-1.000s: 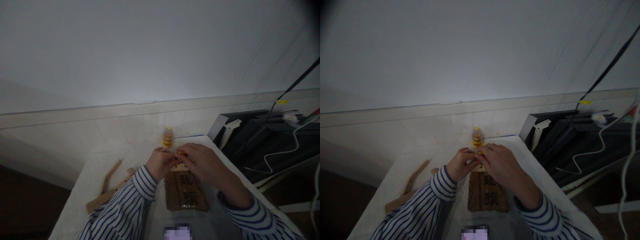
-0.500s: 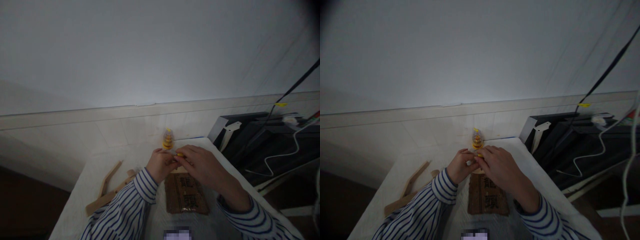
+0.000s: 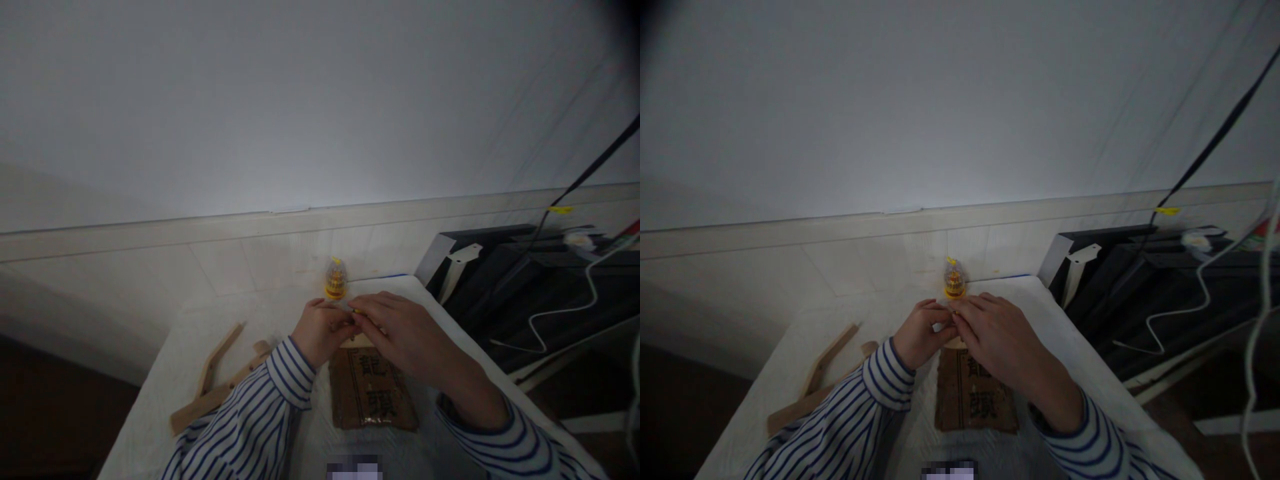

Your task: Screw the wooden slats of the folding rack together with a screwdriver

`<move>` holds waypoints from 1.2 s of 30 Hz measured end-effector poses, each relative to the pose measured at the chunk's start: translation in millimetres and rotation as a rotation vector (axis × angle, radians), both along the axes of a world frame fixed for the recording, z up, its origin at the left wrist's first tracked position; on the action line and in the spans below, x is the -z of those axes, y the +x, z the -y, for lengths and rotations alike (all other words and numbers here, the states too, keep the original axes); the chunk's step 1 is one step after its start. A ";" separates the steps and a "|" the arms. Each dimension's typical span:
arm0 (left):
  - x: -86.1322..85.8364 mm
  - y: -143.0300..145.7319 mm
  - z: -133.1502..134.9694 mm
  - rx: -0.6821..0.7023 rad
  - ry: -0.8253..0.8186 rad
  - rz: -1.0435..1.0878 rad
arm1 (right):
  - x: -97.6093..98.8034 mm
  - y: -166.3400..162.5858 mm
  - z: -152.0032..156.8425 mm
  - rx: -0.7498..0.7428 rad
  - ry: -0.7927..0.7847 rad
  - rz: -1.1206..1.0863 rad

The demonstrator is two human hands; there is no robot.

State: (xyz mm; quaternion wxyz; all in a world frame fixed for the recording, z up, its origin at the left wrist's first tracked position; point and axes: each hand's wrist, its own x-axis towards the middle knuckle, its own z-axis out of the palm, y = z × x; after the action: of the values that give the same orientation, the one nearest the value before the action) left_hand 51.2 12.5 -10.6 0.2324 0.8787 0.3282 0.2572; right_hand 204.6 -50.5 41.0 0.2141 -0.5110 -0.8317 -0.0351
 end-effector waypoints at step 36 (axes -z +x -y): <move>-0.2 -0.6 -1.5 0.064 0.051 -0.003 | 0.5 0.6 -1.8 0.035 -0.049 0.024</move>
State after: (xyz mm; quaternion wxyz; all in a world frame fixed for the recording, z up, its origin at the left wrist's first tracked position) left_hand 50.6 14.0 -10.3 0.2176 0.8947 0.2937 0.2565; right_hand 205.1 -48.7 40.6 0.1907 -0.5300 -0.8259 -0.0244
